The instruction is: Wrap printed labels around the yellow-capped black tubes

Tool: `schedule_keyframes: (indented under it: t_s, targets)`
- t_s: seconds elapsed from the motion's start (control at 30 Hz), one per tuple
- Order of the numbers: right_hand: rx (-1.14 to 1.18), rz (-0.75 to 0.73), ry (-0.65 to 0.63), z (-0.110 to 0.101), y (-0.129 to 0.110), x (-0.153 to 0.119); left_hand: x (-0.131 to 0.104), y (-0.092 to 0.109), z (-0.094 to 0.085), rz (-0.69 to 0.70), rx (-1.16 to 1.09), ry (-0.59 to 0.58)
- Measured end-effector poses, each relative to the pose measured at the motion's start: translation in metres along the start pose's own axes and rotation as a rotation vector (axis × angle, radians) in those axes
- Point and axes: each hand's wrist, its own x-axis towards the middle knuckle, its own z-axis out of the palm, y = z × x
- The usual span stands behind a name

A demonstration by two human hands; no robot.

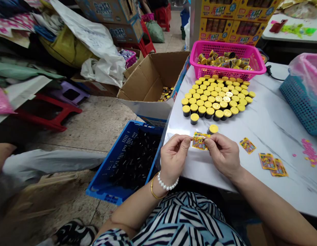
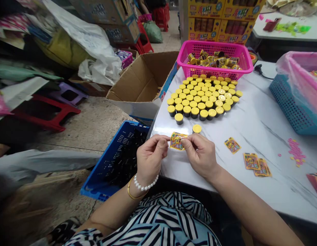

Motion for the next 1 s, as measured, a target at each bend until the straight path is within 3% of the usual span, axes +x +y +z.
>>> schedule_keyframes:
  t_s: [0.33, 0.47, 0.63, 0.8, 0.87, 0.93, 1.0]
  targets:
    - [-0.23, -0.295, -0.025, 0.008, 0.005, -0.002, 0.003, 0.001, -0.006, -0.121, -0.073, -0.01]
    - [-0.264, -0.341, -0.049, 0.013, 0.008, -0.003, 0.0, -0.001, -0.01, -0.109, -0.036, 0.009]
    - [-0.241, -0.355, -0.071, 0.008, 0.008, 0.001, 0.002, 0.002, -0.008, -0.252, -0.074, -0.042]
    - [-0.479, -0.234, 0.073, -0.012, 0.019, 0.019, 0.016, 0.001, -0.011, -0.496, -0.308, -0.104]
    - [-0.536, -0.15, 0.046, -0.019, 0.027, 0.026, 0.021, -0.001, -0.013, -0.574, -0.375, -0.147]
    - [-0.417, -0.056, -0.006, -0.024, 0.033, 0.03, 0.025, -0.003, -0.013, -0.633, -0.447, -0.18]
    - [-0.124, 0.056, -0.04, -0.028, 0.034, 0.033, 0.029, -0.004, -0.013, -0.677, -0.526, -0.187]
